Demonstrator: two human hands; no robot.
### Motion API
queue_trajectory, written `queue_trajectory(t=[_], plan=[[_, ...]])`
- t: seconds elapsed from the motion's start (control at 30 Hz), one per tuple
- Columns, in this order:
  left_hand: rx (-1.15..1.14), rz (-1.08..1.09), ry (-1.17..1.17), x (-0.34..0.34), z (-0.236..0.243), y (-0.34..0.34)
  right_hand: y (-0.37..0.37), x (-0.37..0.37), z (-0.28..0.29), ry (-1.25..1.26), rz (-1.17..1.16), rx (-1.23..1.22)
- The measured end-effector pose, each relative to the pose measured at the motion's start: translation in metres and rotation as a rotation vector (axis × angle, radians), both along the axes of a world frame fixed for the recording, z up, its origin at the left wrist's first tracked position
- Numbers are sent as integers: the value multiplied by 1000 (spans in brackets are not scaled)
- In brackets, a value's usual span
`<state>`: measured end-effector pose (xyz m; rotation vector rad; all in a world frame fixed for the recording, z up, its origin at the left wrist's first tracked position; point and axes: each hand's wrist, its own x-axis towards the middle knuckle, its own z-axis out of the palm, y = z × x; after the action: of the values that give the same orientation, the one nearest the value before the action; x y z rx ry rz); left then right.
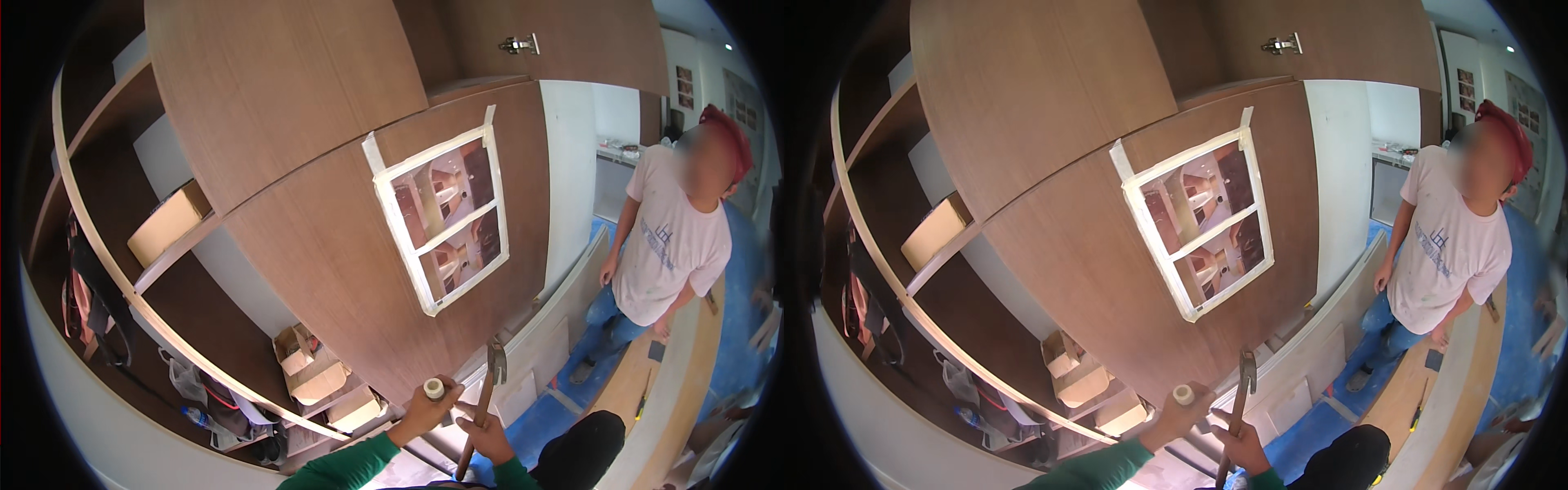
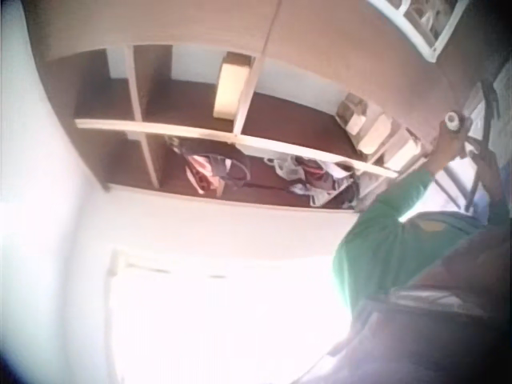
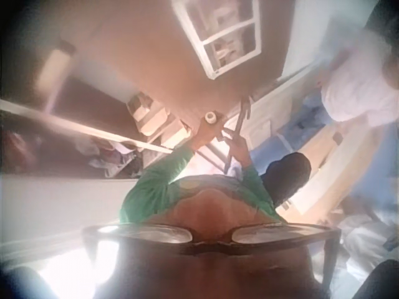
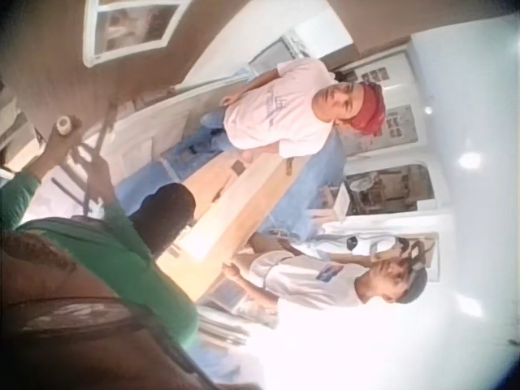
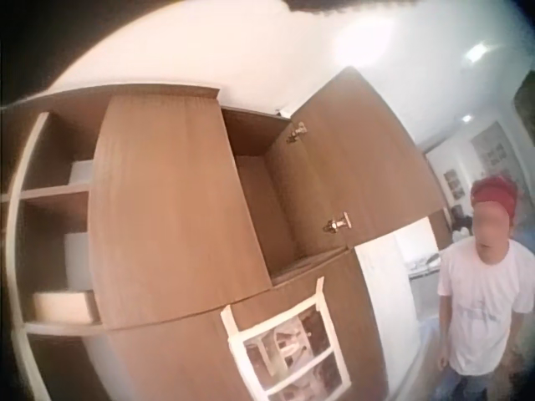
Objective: The person uses a hammer and a wooden block to tap a wooden cabinet door into place. Another person assists by holding the cabinet frame steady. The camera wearer repeatedly strikes the block to align the door with the cabinet structure.
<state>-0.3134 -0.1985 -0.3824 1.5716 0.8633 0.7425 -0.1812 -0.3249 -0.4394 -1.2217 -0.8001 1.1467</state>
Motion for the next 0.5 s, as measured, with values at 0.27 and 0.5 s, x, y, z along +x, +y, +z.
queue_trajectory(t=[0.27, 0.5], plan=[[800, -750, 686, 24, 151, 34, -10, 18, 12, 144, -90, 16], [1906, -11, 760, 144, 445, 141, 1, 33, 3, 11, -120, -5]])
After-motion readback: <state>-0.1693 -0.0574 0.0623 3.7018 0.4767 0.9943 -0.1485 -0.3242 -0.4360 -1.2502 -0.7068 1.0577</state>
